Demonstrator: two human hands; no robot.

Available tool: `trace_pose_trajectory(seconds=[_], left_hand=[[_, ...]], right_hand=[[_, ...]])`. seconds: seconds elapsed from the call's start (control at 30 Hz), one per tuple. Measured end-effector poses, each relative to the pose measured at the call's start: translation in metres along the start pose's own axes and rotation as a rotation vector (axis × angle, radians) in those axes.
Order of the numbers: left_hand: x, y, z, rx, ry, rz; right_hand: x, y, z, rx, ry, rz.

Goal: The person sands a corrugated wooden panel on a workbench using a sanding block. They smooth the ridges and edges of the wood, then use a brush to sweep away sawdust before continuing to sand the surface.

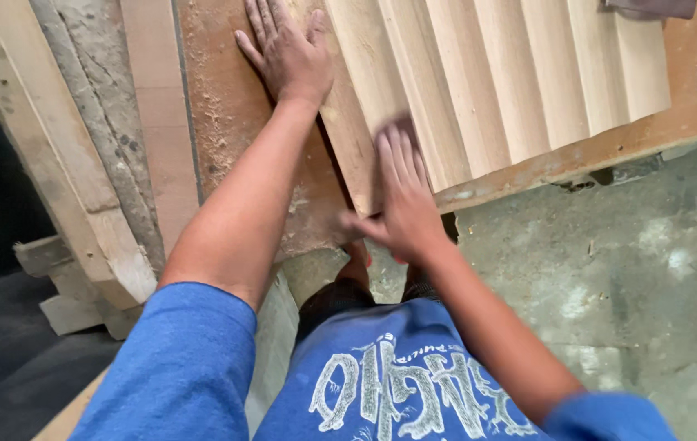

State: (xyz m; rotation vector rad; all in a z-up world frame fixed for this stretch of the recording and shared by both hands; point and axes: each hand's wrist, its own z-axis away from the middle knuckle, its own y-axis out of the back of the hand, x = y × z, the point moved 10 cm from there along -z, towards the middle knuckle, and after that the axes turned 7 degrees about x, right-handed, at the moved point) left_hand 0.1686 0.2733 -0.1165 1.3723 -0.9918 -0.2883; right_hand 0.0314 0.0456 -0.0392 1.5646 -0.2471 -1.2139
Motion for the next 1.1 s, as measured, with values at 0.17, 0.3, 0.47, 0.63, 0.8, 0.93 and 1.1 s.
trace_pose_trajectory(seconds=[0.17, 0.3, 0.47, 0.63, 0.8, 0.93, 1.1], left_hand=[[-0.005, -0.009, 0.002, 0.027, -0.002, -0.096], [-0.003, -0.005, 0.003, -0.009, 0.003, -0.042], [0.005, 0.011, 0.003, 0.004, -0.002, -0.01], [-0.003, -0.003, 0.003, -0.006, -0.003, -0.051], [0.002, 0.007, 0.01, -0.064, 0.016, -0.027], [0.0, 0.003, 0.001, -0.009, 0.007, -0.044], [-0.006, 0.0, 0.003, 0.031, -0.014, -0.065]], right_hand=[[0.012, -0.01, 0.011, 0.063, -0.031, 0.044], [0.007, 0.0, -0.036, -0.044, -0.072, 0.024], [0.017, -0.009, 0.047, 0.027, -0.063, 0.086], [-0.004, 0.006, -0.062, -0.094, -0.06, 0.093], [0.001, 0.001, 0.025, 0.024, -0.019, 0.069], [0.009, -0.005, -0.003, 0.026, -0.021, 0.131], [-0.004, 0.008, -0.017, -0.075, -0.049, 0.031]])
